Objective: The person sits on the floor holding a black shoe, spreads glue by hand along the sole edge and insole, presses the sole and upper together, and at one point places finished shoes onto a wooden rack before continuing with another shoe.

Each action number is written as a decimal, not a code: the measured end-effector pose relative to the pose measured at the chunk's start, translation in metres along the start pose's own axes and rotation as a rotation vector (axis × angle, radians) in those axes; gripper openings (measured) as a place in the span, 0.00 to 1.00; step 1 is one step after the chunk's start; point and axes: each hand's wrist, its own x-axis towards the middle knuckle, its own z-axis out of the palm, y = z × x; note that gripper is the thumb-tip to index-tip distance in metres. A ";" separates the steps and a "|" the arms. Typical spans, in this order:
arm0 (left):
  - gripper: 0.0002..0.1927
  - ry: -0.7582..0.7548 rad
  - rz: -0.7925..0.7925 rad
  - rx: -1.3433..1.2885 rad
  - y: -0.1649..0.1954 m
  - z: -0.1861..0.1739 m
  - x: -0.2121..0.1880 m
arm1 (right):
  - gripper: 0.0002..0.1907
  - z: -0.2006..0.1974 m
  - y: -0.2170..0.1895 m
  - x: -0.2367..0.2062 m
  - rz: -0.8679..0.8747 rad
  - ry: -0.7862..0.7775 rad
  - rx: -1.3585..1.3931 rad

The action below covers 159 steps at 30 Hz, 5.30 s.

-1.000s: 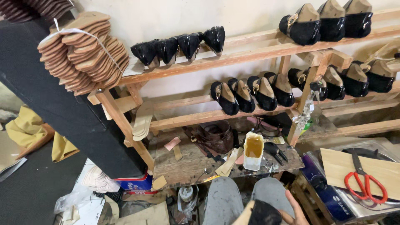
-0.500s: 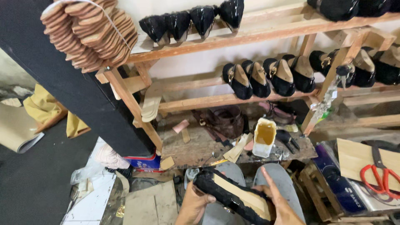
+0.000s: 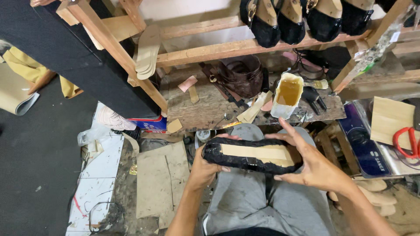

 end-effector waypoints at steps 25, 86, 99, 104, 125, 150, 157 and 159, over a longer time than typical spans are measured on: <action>0.34 0.652 0.043 0.297 -0.062 -0.007 -0.054 | 0.27 -0.049 0.158 0.093 0.137 0.186 -0.946; 0.14 0.035 0.875 0.997 -0.013 0.075 -0.026 | 0.24 0.041 -0.053 -0.039 -0.483 0.554 -0.479; 0.13 0.012 0.859 0.987 -0.012 0.072 -0.028 | 0.22 0.037 -0.048 -0.035 -0.313 0.530 -0.387; 0.13 0.008 0.848 0.987 -0.011 0.074 -0.030 | 0.22 0.035 -0.048 -0.035 -0.438 0.525 -0.445; 0.20 0.072 0.776 0.980 -0.015 0.071 -0.033 | 0.16 0.016 -0.057 -0.026 -0.534 0.401 -0.329; 0.23 0.225 0.725 1.053 -0.029 0.053 -0.025 | 0.13 -0.006 0.030 0.028 -0.102 0.429 -0.237; 0.20 0.147 0.788 1.082 -0.025 0.063 -0.020 | 0.32 0.051 -0.054 -0.016 -0.176 0.369 0.087; 0.19 0.123 0.800 1.069 -0.023 0.066 -0.019 | 0.35 0.054 -0.062 -0.017 -0.143 0.411 -0.128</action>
